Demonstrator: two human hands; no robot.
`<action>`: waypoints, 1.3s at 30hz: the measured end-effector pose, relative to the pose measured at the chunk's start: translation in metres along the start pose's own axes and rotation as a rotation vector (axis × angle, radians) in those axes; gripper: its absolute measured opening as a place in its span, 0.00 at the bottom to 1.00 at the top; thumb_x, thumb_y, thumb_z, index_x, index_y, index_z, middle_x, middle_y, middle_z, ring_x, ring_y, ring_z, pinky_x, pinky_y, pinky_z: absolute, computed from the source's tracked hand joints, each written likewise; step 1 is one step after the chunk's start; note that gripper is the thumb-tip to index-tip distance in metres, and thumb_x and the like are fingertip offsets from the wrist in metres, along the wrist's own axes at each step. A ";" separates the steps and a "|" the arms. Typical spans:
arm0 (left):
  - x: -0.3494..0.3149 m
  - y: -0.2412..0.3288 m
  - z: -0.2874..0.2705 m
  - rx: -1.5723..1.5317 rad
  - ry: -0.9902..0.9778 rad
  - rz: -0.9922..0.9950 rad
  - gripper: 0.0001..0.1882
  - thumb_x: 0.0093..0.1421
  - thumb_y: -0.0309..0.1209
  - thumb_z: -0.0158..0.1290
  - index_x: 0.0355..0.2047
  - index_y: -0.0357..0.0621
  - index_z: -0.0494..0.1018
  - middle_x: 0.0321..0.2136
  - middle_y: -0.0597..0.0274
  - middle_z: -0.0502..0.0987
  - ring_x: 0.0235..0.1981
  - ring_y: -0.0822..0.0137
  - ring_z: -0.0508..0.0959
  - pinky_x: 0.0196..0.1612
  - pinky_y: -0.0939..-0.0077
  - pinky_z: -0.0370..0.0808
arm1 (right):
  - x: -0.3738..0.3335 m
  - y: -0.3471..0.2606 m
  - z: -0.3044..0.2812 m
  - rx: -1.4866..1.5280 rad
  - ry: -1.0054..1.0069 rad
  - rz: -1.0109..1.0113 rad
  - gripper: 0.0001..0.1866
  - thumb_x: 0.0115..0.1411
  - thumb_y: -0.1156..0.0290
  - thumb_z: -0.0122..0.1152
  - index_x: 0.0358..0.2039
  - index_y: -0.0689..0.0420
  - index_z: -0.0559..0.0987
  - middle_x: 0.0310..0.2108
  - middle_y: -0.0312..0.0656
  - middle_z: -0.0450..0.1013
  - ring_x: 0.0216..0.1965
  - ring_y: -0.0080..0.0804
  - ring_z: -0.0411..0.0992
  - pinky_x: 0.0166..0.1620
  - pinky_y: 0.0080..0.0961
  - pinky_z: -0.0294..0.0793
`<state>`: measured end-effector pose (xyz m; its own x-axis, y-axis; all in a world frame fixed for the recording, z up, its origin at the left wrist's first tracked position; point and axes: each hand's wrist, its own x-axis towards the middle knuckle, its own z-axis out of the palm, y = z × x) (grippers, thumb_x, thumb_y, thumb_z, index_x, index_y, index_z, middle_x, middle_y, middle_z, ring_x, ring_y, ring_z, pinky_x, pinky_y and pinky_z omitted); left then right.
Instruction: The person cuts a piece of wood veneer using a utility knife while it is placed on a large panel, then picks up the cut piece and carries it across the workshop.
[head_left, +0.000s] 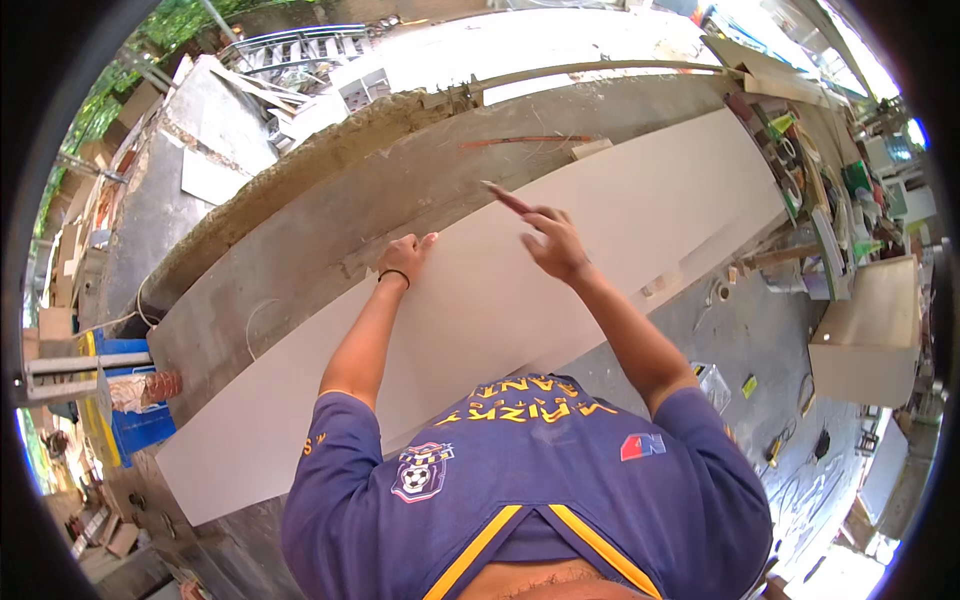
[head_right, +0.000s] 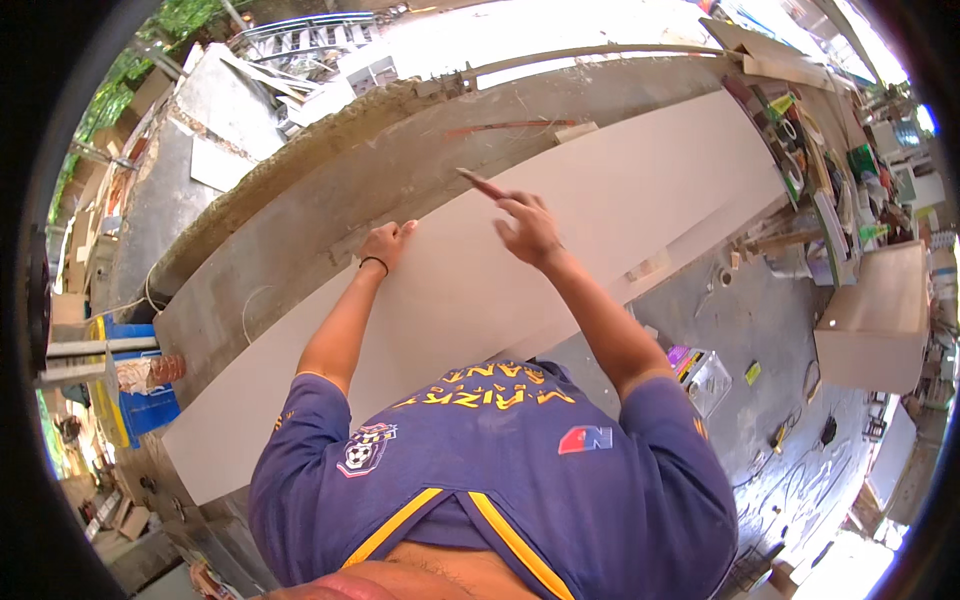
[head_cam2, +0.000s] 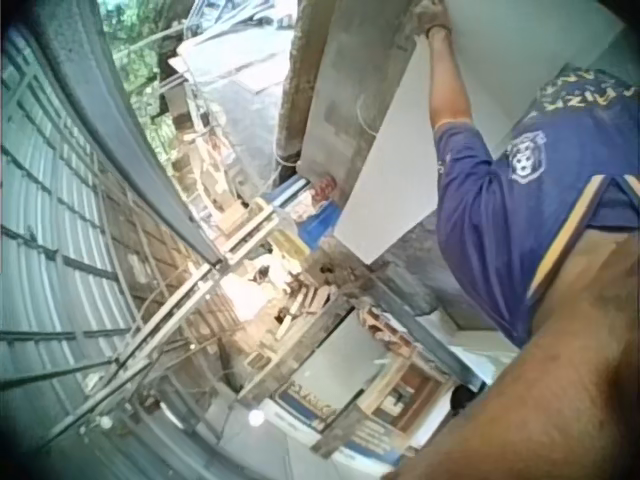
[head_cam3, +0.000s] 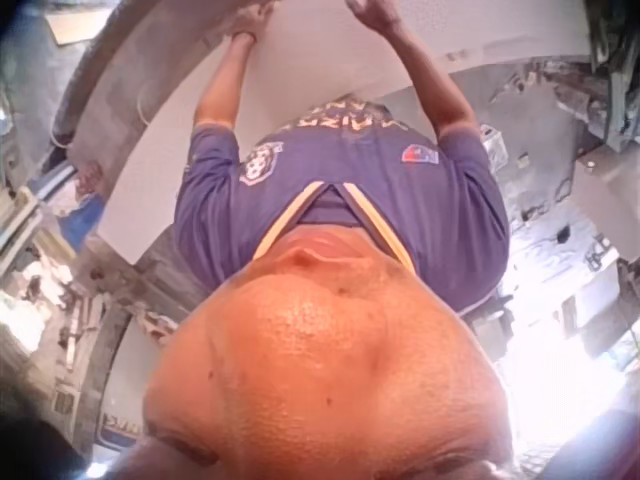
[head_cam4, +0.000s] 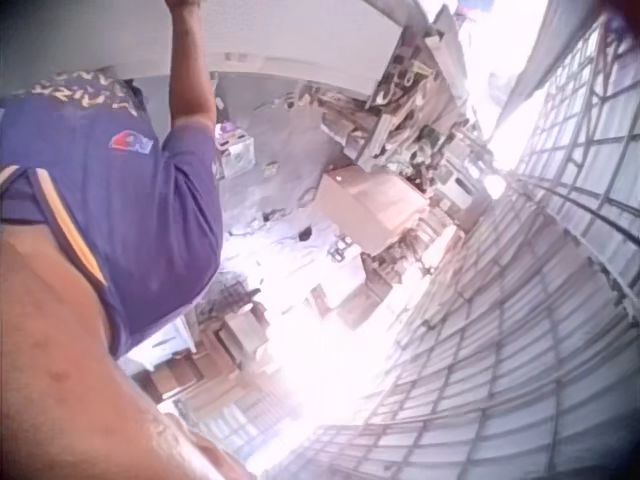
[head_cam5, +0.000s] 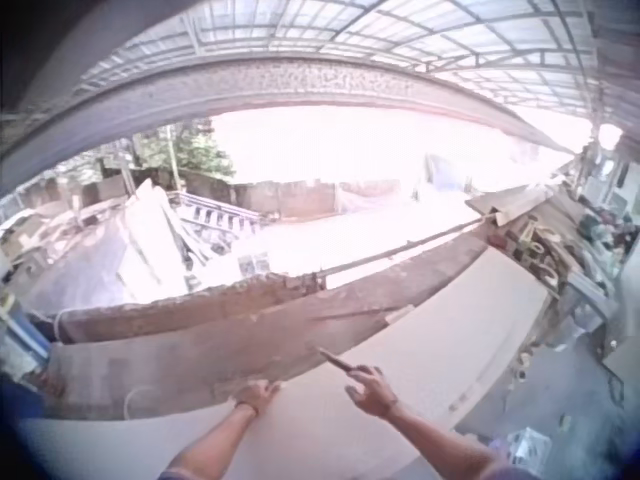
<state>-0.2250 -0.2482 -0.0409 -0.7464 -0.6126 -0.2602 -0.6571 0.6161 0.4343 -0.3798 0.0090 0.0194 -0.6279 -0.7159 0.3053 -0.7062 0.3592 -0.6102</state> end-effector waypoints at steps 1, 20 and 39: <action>-0.001 -0.001 0.002 -0.016 -0.007 0.001 0.33 0.56 0.63 0.41 0.23 0.41 0.73 0.27 0.49 0.77 0.34 0.49 0.76 0.36 0.57 0.70 | 0.017 -0.003 0.020 -0.015 -0.097 -0.018 0.16 0.49 0.66 0.59 0.40 0.55 0.77 0.45 0.42 0.70 0.48 0.45 0.65 0.52 0.34 0.66; 0.004 -0.019 0.015 -0.108 0.072 0.164 0.30 0.54 0.59 0.46 0.25 0.41 0.75 0.30 0.50 0.77 0.34 0.48 0.76 0.37 0.56 0.71 | -0.148 -0.025 -0.006 0.085 0.119 0.469 0.23 0.48 0.68 0.62 0.46 0.59 0.70 0.43 0.50 0.66 0.44 0.48 0.67 0.46 0.32 0.70; 0.003 0.005 -0.016 -0.007 0.111 0.195 0.40 0.56 0.67 0.34 0.26 0.39 0.75 0.30 0.41 0.76 0.35 0.42 0.75 0.37 0.50 0.69 | -0.207 0.000 -0.039 0.983 -0.005 0.911 0.14 0.51 0.73 0.55 0.40 0.58 0.72 0.37 0.41 0.74 0.41 0.39 0.74 0.42 0.33 0.75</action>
<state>-0.2293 -0.2551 -0.0256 -0.8427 -0.5333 -0.0742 -0.5004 0.7248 0.4735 -0.2622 0.1803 -0.0155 -0.7428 -0.4565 -0.4897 0.4881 0.1314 -0.8628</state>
